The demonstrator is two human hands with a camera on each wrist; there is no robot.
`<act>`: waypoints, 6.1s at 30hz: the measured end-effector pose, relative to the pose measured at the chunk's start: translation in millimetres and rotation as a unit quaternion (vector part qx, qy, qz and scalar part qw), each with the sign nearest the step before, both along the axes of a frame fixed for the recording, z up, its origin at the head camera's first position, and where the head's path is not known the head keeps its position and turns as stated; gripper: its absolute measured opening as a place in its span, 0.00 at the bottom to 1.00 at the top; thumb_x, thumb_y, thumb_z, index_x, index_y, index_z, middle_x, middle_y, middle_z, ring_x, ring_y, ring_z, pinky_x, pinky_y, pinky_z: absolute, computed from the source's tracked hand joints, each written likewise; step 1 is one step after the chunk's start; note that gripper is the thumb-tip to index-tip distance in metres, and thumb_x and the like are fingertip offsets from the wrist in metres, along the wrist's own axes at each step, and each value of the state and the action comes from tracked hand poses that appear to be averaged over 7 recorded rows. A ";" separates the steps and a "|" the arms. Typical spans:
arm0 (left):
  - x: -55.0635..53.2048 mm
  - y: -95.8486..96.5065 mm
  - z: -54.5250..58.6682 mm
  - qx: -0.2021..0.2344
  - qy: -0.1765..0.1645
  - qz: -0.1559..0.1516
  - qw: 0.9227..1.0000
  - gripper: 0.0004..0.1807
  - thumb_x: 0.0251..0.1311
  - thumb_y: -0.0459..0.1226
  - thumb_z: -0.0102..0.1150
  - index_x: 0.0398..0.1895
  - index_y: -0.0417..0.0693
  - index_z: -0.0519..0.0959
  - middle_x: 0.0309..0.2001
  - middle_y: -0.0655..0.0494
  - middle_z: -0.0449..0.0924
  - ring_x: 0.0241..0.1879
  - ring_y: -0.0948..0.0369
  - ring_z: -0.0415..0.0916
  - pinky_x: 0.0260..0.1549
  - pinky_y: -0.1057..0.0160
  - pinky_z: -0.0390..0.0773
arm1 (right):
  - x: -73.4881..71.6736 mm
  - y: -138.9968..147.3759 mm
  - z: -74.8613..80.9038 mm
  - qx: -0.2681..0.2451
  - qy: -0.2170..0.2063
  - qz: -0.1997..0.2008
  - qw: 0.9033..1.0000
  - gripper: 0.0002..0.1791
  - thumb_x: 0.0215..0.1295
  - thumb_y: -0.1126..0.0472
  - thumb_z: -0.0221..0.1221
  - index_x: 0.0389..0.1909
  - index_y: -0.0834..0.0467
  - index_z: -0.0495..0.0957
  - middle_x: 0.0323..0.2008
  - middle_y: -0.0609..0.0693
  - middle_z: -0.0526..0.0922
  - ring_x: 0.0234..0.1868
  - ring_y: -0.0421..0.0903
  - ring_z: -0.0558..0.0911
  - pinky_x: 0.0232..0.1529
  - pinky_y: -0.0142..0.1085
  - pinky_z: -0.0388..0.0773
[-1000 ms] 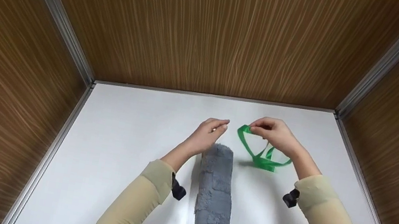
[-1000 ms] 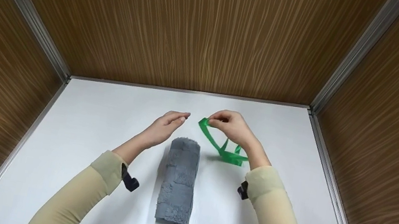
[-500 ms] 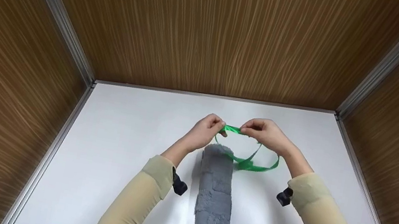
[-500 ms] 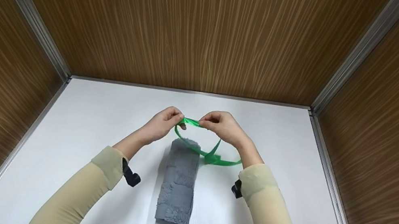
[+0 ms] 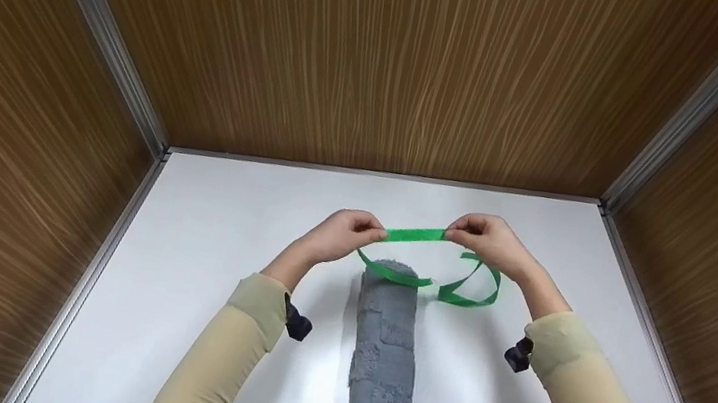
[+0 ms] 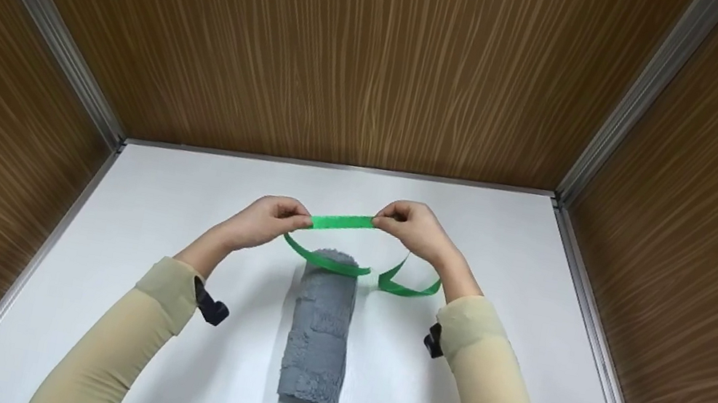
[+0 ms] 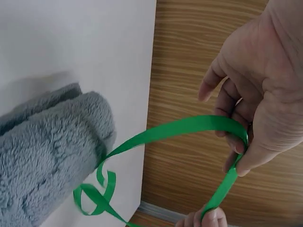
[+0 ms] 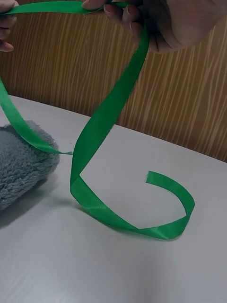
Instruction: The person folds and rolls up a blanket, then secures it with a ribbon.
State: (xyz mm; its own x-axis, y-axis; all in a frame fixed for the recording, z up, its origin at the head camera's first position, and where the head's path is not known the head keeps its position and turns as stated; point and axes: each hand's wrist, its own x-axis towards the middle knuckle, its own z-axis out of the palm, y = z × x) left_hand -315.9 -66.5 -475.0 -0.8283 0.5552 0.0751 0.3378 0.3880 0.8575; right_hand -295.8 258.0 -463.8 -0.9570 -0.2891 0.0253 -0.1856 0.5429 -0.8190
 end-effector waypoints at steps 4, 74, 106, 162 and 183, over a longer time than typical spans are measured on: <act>-8.2 -18.1 2.0 0.004 0.007 0.044 0.999 0.15 0.75 0.49 0.56 0.47 0.50 0.85 0.42 0.52 0.82 0.40 0.60 0.75 0.42 0.58 0.77 | -1.6 8.1 -2.2 0.022 -0.002 -0.005 1.000 0.19 0.71 0.45 0.64 0.45 0.58 0.86 0.40 0.52 0.83 0.40 0.49 0.75 0.40 0.37 0.75; -18.7 -224.9 -33.4 -0.158 -0.042 0.277 0.947 0.21 0.77 0.37 0.40 0.64 0.40 0.75 0.63 0.39 0.75 0.57 0.47 0.72 0.57 0.45 0.73 | 47.7 167.3 -31.3 -0.349 -0.078 -0.360 0.861 0.05 0.72 0.67 0.61 0.41 0.56 0.84 0.46 0.49 0.78 0.39 0.40 0.80 0.42 0.27 0.82; -22.4 -193.6 -71.5 -0.223 -0.012 0.290 0.931 0.25 0.78 0.32 0.35 0.73 0.41 0.70 0.67 0.41 0.69 0.68 0.43 0.64 0.68 0.44 0.64 | 35.8 148.5 -73.7 -0.023 -0.077 -0.334 0.939 0.26 0.79 0.62 0.37 0.69 0.68 0.72 0.69 0.67 0.68 0.67 0.61 0.69 0.63 0.48 0.71; 80.1 -68.6 -97.3 -0.055 -0.110 0.136 0.983 0.46 0.69 0.57 0.59 0.80 0.40 0.56 0.70 0.37 0.66 0.65 0.41 0.70 0.59 0.41 0.75 | 53.3 47.2 -109.3 0.060 -0.029 -0.135 0.989 0.30 0.79 0.52 0.54 0.71 0.67 0.67 0.67 0.69 0.71 0.69 0.66 0.68 0.67 0.60 0.67; 153.0 9.0 -151.4 0.021 -0.196 0.066 0.978 0.55 0.59 0.48 0.72 0.79 0.31 0.51 0.68 0.34 0.61 0.64 0.43 0.67 0.66 0.45 0.68 | 66.3 -32.1 -144.5 -0.223 -0.274 -0.046 0.934 0.35 0.77 0.50 0.57 0.68 0.75 0.63 0.53 0.62 0.83 0.52 0.55 0.84 0.58 0.50 0.80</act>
